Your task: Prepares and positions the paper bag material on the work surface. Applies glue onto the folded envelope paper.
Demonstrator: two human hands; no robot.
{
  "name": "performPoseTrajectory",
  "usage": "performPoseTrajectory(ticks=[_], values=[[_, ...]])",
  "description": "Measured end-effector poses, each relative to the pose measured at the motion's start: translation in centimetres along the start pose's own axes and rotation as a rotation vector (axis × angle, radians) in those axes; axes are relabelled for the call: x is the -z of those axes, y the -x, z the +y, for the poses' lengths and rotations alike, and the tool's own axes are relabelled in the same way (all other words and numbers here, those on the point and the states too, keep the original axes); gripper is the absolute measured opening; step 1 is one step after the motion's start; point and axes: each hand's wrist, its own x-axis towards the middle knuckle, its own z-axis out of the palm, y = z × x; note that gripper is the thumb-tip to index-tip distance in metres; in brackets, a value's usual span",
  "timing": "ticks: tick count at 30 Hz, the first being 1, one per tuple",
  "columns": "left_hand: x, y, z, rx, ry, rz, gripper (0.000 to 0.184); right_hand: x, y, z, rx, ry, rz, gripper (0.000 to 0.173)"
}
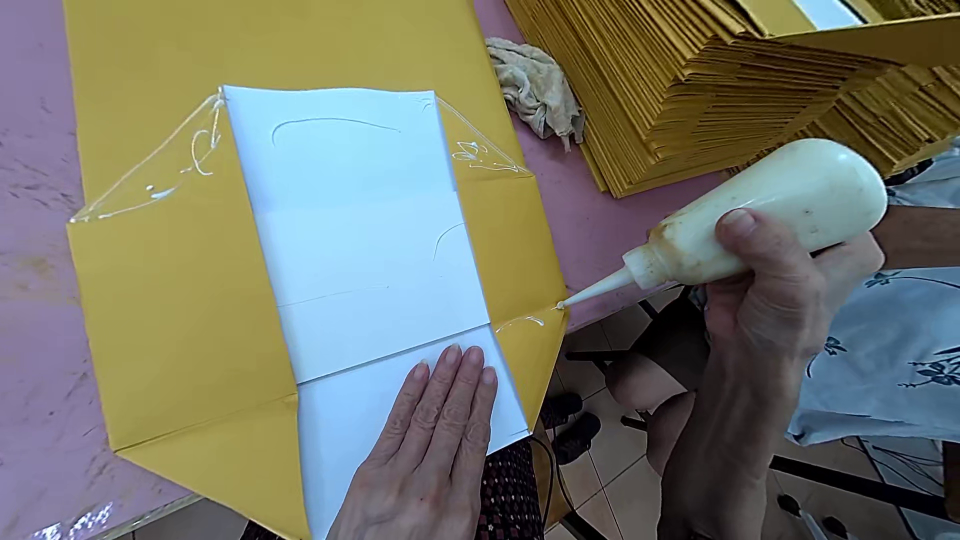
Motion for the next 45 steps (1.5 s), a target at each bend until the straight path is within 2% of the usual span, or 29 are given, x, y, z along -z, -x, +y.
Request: performPoseTrajectory(ticks=[10,14,18,22,35,41,44,45], values=[[-0.1,-0.1,0.2,0.019,0.007,0.013,0.038,0.1,-0.1,-0.2,-0.011,0.014,0.035,0.043],[0.1,-0.1,0.2,0.015,0.008,0.002,0.039,-0.8,0.8,-1.5,-0.014,0.102,0.133,0.050],[0.2,-0.2,0.2,0.020,0.015,0.002,0.039,-0.4,0.6,-0.9,0.024,0.025,0.023,0.049],[0.1,-0.3,0.2,0.019,0.009,0.014,0.038,-0.5,1.0,-1.2,0.034,-0.013,-0.013,0.059],[0.4,-0.4,0.3,0.025,0.041,0.007,0.038,1.3,3.8,-1.4,0.017,-0.016,-0.226,0.076],[0.3,-0.4,0.2,0.021,0.032,0.009,0.039,0.7,2.6,-1.0,0.050,-0.059,-0.125,0.088],[0.3,-0.4,0.2,0.015,0.031,0.009,0.039,-0.1,2.2,-1.2,0.088,0.029,-0.105,0.073],[0.3,-0.4,0.2,0.015,0.033,0.010,0.039,0.0,2.2,-1.2,0.093,0.047,-0.124,0.073]])
